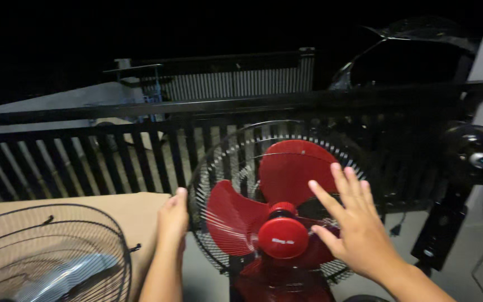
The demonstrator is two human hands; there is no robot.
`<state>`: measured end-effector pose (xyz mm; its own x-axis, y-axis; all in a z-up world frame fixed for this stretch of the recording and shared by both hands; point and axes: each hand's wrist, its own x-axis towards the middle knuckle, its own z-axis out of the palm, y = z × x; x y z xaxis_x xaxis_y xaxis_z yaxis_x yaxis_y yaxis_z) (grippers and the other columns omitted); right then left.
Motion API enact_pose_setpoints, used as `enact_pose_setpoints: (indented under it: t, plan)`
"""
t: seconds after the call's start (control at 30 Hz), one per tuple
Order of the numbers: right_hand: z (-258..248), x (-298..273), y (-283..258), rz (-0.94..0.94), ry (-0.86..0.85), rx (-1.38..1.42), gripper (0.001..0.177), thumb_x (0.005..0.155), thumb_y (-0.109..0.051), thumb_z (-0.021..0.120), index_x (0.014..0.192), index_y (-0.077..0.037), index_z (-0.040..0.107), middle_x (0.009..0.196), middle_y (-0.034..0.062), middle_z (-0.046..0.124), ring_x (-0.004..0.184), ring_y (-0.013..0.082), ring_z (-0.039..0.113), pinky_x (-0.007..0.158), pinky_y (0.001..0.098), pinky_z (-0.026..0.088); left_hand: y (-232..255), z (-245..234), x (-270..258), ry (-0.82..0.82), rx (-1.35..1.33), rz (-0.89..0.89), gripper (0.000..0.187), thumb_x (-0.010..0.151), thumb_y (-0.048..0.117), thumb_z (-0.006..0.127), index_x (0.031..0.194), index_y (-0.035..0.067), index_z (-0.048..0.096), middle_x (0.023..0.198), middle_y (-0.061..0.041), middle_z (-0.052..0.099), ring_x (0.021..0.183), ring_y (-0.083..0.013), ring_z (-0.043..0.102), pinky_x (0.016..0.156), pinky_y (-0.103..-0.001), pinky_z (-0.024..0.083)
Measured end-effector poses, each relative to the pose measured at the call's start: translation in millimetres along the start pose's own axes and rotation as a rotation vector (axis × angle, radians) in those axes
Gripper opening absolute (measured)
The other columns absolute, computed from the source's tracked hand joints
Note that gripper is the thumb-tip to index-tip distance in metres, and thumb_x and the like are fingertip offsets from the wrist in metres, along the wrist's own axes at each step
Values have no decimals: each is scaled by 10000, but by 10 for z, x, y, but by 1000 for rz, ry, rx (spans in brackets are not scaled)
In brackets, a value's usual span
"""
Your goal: The person disassembles two standing electric fans by removing the front grilles, blades, and rear grilles, then reassembles them. The person handles the grilles, blades, and central hubs of both a black fan and a red fan, placing removed parts on a nearby table before reattaching them.
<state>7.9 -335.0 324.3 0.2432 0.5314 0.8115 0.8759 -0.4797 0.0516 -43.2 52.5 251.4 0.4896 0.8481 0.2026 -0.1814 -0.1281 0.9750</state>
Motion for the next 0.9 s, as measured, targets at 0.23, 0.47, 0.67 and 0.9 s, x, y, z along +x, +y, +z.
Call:
enact_pose_setpoints:
  t: [0.23, 0.47, 0.67, 0.9]
  plan:
    - [43, -20, -1, 22, -6, 68, 858, 720, -284, 787, 1494, -167, 435, 1646, 233, 167, 1513, 454, 140, 1184, 594, 129, 328, 146, 49, -104, -495, -375, 514, 943, 348, 748, 1137, -121, 667, 1042, -188, 765, 917, -327, 729, 809, -501, 601]
    - [183, 43, 103, 108, -62, 126, 985, 630, -392, 893, 1499, -166, 488, 1665, 243, 148, 1529, 501, 85, 1148, 701, 85, 143, 112, 358, -300, -607, -614, 282, 954, 317, 649, 998, 44, 706, 836, -87, 726, 566, -192, 650, 499, -353, 538]
    - [142, 181, 390, 560, 118, -1, 1288, 515, -523, 961, 1556, -90, 339, 1625, 318, 168, 1512, 479, 128, 1088, 680, 155, -253, 23, 813, -376, -476, -678, 298, 933, 351, 700, 755, 117, 652, 568, -1, 591, 341, -118, 379, 312, -286, 305]
    - [144, 209, 403, 633, 85, 258, 1274, 507, -531, 941, 1569, -168, 339, 1575, 146, 310, 1473, 347, 280, 1144, 523, 321, -103, 12, 821, -458, -536, -760, 311, 913, 312, 727, 689, 127, 616, 537, 34, 516, 373, -83, 321, 324, -234, 269]
